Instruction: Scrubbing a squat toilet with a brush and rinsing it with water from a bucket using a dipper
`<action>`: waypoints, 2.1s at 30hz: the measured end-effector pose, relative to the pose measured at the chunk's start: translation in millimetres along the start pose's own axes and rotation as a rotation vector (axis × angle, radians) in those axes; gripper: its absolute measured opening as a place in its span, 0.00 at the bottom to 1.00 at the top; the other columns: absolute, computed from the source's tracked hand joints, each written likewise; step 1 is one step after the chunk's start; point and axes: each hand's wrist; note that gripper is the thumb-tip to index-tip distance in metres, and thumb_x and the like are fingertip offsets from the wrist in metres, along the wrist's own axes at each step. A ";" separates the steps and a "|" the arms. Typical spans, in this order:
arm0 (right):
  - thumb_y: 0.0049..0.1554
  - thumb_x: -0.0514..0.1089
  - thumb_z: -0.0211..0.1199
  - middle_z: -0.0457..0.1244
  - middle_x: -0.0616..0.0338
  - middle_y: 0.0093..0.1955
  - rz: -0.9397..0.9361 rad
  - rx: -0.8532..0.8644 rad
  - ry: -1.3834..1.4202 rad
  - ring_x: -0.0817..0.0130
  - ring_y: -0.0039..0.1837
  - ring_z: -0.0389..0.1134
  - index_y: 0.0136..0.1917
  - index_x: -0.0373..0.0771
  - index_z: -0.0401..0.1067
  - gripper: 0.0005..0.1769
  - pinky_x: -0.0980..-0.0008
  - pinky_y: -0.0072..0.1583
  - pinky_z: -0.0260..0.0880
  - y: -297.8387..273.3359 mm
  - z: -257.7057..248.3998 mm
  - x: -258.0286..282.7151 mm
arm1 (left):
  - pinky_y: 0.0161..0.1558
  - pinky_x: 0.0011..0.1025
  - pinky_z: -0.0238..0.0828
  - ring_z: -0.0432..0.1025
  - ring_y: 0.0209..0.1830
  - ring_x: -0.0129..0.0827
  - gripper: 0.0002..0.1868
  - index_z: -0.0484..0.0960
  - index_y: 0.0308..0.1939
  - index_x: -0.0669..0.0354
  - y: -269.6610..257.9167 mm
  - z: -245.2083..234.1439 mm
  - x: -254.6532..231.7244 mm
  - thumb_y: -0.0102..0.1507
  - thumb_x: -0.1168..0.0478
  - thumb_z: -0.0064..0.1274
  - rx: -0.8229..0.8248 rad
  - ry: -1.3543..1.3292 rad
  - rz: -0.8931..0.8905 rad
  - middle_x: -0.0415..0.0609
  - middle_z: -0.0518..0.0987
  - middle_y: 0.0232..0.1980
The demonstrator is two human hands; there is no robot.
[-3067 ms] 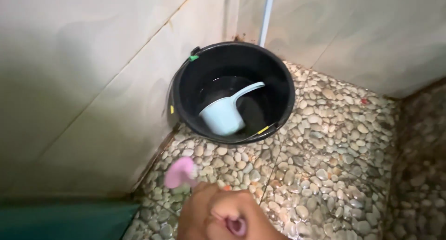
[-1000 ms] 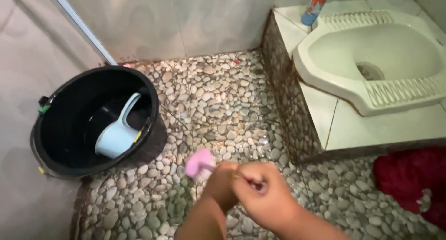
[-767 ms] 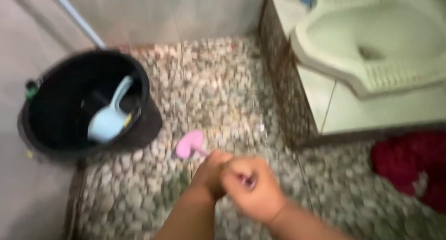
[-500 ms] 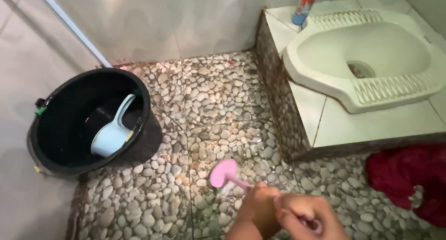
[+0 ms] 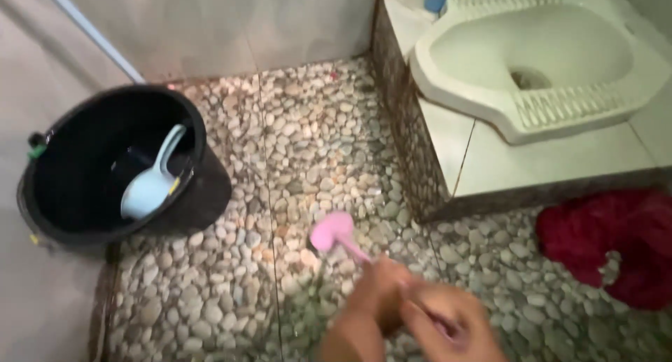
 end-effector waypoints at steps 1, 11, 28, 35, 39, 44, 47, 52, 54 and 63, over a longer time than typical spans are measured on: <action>0.48 0.45 0.70 0.73 0.67 0.29 -0.018 -0.013 -0.003 0.81 0.35 0.72 0.32 0.41 0.83 0.07 0.76 0.39 0.72 -1.2 -1.2 10.0 | 0.36 0.47 0.72 0.77 0.46 0.49 0.13 0.85 0.40 0.44 -17.6 -27.4 -23.4 0.64 0.58 0.43 -0.015 0.014 0.008 0.50 0.83 0.42; 0.46 0.50 0.69 0.72 0.57 0.29 0.372 -0.218 -0.141 0.72 0.35 0.73 0.30 0.39 0.85 0.13 0.73 0.40 0.73 -23.8 -11.2 29.8 | 0.66 0.53 0.53 0.63 0.63 0.59 0.22 0.86 0.50 0.50 -18.4 -18.4 -52.4 0.70 0.45 0.39 0.074 -0.400 -0.206 0.62 0.73 0.56; 0.45 0.26 0.71 0.69 0.41 0.29 0.655 -0.638 -0.068 0.60 0.37 0.68 0.27 0.18 0.77 0.08 0.63 0.38 0.62 -8.7 -50.6 91.1 | 0.72 0.54 0.44 0.65 0.61 0.66 0.22 0.84 0.47 0.57 -16.9 -73.8 -135.1 0.66 0.52 0.35 0.146 -0.396 -0.124 0.67 0.72 0.57; 0.56 0.35 0.61 0.47 0.68 0.24 0.157 -0.123 0.081 0.78 0.30 0.46 0.23 0.41 0.54 0.25 0.69 0.32 0.43 6.2 -63.4 35.8 | 0.63 0.50 0.64 0.64 0.63 0.64 0.19 0.85 0.48 0.59 -10.8 -98.4 -109.8 0.63 0.59 0.40 0.121 -0.294 -0.192 0.64 0.75 0.57; 0.54 0.36 0.60 0.47 0.69 0.22 0.137 -0.067 -0.004 0.77 0.29 0.46 0.21 0.43 0.54 0.24 0.68 0.32 0.43 27.4 -76.8 40.8 | 0.43 0.31 0.72 0.73 0.40 0.37 0.13 0.80 0.43 0.62 -41.8 -152.7 -139.3 0.71 0.60 0.40 0.228 -0.689 -0.416 0.53 0.79 0.46; 0.53 0.31 0.56 0.44 0.66 0.23 0.206 -0.065 0.077 0.75 0.30 0.45 0.22 0.42 0.47 0.25 0.67 0.34 0.44 33.8 -87.4 55.3 | 0.49 0.43 0.71 0.76 0.51 0.53 0.21 0.84 0.43 0.59 -25.2 -140.6 -135.8 0.61 0.53 0.38 0.193 -0.389 -0.210 0.61 0.81 0.54; 0.56 0.34 0.58 0.49 0.66 0.21 0.125 -0.032 0.050 0.75 0.28 0.48 0.21 0.42 0.54 0.25 0.68 0.31 0.47 25.7 -74.8 32.6 | 0.55 0.43 0.72 0.75 0.51 0.49 0.15 0.81 0.41 0.63 -26.3 -137.2 -125.9 0.66 0.59 0.40 0.188 -0.458 -0.221 0.62 0.79 0.53; 0.56 0.32 0.58 0.46 0.68 0.23 0.106 -0.115 0.109 0.76 0.29 0.44 0.22 0.45 0.48 0.28 0.69 0.33 0.43 35.5 -55.3 19.9 | 0.40 0.32 0.75 0.71 0.33 0.36 0.15 0.74 0.31 0.61 -16.0 -135.2 -111.1 0.73 0.64 0.42 0.188 -0.736 -0.369 0.52 0.75 0.37; 0.55 0.34 0.58 0.48 0.70 0.24 0.088 -0.115 0.003 0.80 0.31 0.48 0.22 0.44 0.51 0.25 0.72 0.34 0.46 45.5 -64.3 26.1 | 0.54 0.42 0.69 0.74 0.57 0.54 0.24 0.84 0.50 0.57 -4.3 -134.3 -107.8 0.62 0.50 0.39 0.115 -0.423 -0.301 0.61 0.80 0.58; 0.54 0.30 0.56 0.40 0.64 0.24 0.268 -0.141 0.064 0.74 0.32 0.42 0.23 0.42 0.44 0.28 0.67 0.42 0.62 34.6 -88.8 56.1 | 0.53 0.46 0.71 0.75 0.55 0.58 0.22 0.86 0.46 0.56 -8.2 -118.7 -134.1 0.60 0.52 0.40 0.046 -0.400 -0.180 0.62 0.81 0.55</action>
Point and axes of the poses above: each hand's wrist, its own y-axis towards the middle knuckle, its own z-axis out of the palm, x = y × z
